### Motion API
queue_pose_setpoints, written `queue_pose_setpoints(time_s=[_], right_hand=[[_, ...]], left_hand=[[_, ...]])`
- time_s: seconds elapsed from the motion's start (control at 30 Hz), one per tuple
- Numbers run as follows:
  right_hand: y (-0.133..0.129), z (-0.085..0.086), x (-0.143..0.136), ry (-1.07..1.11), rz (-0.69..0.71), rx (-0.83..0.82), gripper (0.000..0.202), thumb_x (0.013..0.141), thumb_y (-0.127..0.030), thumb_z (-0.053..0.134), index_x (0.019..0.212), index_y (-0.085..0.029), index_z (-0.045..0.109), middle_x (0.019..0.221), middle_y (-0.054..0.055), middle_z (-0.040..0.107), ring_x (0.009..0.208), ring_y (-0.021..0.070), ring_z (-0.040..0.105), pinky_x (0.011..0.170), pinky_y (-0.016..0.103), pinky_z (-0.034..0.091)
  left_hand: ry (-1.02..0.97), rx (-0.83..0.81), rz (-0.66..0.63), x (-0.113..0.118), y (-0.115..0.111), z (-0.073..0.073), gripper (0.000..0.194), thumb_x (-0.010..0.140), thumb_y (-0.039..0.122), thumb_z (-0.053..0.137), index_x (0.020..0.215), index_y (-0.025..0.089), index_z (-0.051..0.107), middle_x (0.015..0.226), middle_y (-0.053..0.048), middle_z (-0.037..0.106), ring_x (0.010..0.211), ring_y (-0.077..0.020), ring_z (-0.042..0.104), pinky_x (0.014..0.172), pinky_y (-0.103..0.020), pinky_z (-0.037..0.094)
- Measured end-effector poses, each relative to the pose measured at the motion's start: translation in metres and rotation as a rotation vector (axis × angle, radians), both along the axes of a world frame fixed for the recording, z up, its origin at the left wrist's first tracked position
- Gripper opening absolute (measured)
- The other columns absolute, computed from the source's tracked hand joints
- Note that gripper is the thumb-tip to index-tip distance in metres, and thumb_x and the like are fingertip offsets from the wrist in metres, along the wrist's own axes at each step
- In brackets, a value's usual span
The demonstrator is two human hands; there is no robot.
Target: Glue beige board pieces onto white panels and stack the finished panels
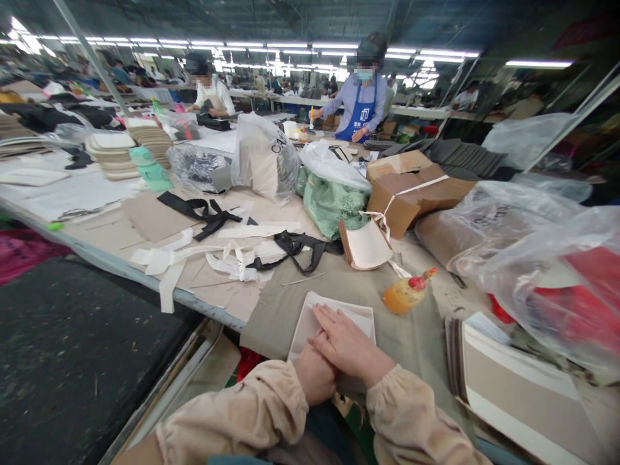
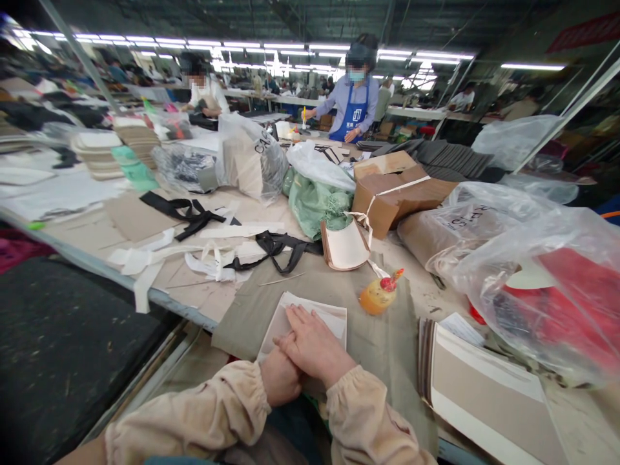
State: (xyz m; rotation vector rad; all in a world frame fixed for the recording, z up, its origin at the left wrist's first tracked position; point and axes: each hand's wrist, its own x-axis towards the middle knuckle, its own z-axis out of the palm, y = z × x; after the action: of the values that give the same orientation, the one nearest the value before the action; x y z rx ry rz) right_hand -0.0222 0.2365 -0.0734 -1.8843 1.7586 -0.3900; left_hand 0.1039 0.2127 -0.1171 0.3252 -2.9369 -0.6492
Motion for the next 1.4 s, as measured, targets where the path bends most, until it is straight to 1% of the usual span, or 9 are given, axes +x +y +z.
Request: queue_pose_setpoints(time_s=[0.27,0.5,0.57,0.7,0.8,0.9,1.0,1.13,1.4], right_hand=[[-0.001,-0.001,-0.008,-0.005,0.084,-0.009,0.061,0.089,-0.049,0.04,0.138,-0.014,0.034,0.142,0.01,0.034,0.131,0.0192,0.027,0.11,0.04,0.018],[-0.002,0.003,-0.017,-0.006,0.101,-0.022,0.054,0.089,-0.046,0.041,0.135,-0.018,0.039,0.141,0.006,0.037,0.131,0.019,0.029,0.11,0.043,0.018],[0.004,0.005,-0.015,0.023,0.055,-0.056,0.054,0.09,-0.044,0.039,0.136,-0.016,0.038,0.143,0.007,0.033,0.132,0.0196,0.026,0.11,0.042,0.02],[0.029,0.002,-0.005,0.15,-0.151,-0.132,0.056,0.093,-0.043,0.034,0.138,-0.009,0.033,0.145,0.011,0.025,0.134,0.021,0.02,0.11,0.041,0.023],[0.051,-0.007,-0.001,0.247,-0.268,-0.122,0.058,0.093,-0.045,0.033,0.137,-0.006,0.035,0.143,0.013,0.029,0.133,0.0226,0.024,0.109,0.041,0.025],[0.065,-0.017,-0.001,0.297,-0.313,-0.108,0.055,0.094,-0.042,0.033,0.134,-0.007,0.04,0.141,0.014,0.033,0.132,0.0234,0.028,0.109,0.043,0.024],[0.069,-0.023,-0.004,0.307,-0.317,-0.115,0.054,0.093,-0.044,0.034,0.133,-0.009,0.042,0.139,0.013,0.036,0.13,0.0241,0.03,0.109,0.046,0.022],[0.069,-0.025,-0.013,0.305,-0.307,-0.128,0.055,0.093,-0.048,0.034,0.132,-0.01,0.043,0.139,0.012,0.037,0.13,0.0241,0.03,0.109,0.047,0.021],[0.072,-0.025,-0.026,0.299,-0.29,-0.169,0.057,0.092,-0.05,0.032,0.134,-0.012,0.041,0.139,0.011,0.038,0.13,0.023,0.03,0.109,0.047,0.018]], left_hand=[[0.014,-0.188,-0.016,0.001,0.001,-0.002,0.05,0.087,0.026,0.037,0.136,0.016,0.036,0.135,-0.011,0.045,0.125,-0.0302,0.037,0.104,-0.05,0.028],[0.069,-0.137,0.017,-0.001,0.0,0.001,0.052,0.081,0.026,0.048,0.132,0.016,0.042,0.132,-0.012,0.048,0.122,-0.0308,0.038,0.105,-0.052,0.026],[0.131,-0.118,0.023,-0.001,0.001,-0.002,0.049,0.081,0.022,0.047,0.13,0.016,0.045,0.13,-0.013,0.048,0.121,-0.0305,0.039,0.105,-0.054,0.026],[0.165,-0.08,0.027,-0.001,0.001,-0.008,0.041,0.083,0.019,0.044,0.123,0.018,0.051,0.12,-0.011,0.051,0.116,-0.028,0.042,0.105,-0.053,0.026],[0.142,-0.079,0.049,0.0,0.001,-0.008,0.037,0.083,0.02,0.046,0.118,0.016,0.054,0.108,-0.011,0.052,0.109,-0.0258,0.046,0.106,-0.052,0.027],[0.082,-0.095,0.043,0.0,0.001,-0.004,0.036,0.082,0.016,0.044,0.115,0.011,0.055,0.101,-0.011,0.053,0.105,-0.0238,0.048,0.107,-0.05,0.027],[0.067,-0.167,0.024,-0.001,0.0,0.001,0.038,0.081,0.014,0.043,0.116,0.006,0.054,0.114,-0.016,0.051,0.118,-0.0278,0.041,0.107,-0.049,0.031],[0.087,-0.267,0.02,-0.001,0.001,0.001,0.037,0.084,0.017,0.043,0.117,0.004,0.054,0.135,-0.023,0.036,0.134,-0.0373,0.016,0.104,-0.052,0.034],[0.056,-0.256,0.061,-0.001,0.003,-0.005,0.038,0.082,0.015,0.043,0.118,0.009,0.054,0.138,-0.02,0.038,0.135,-0.0349,0.017,0.104,-0.052,0.033]])
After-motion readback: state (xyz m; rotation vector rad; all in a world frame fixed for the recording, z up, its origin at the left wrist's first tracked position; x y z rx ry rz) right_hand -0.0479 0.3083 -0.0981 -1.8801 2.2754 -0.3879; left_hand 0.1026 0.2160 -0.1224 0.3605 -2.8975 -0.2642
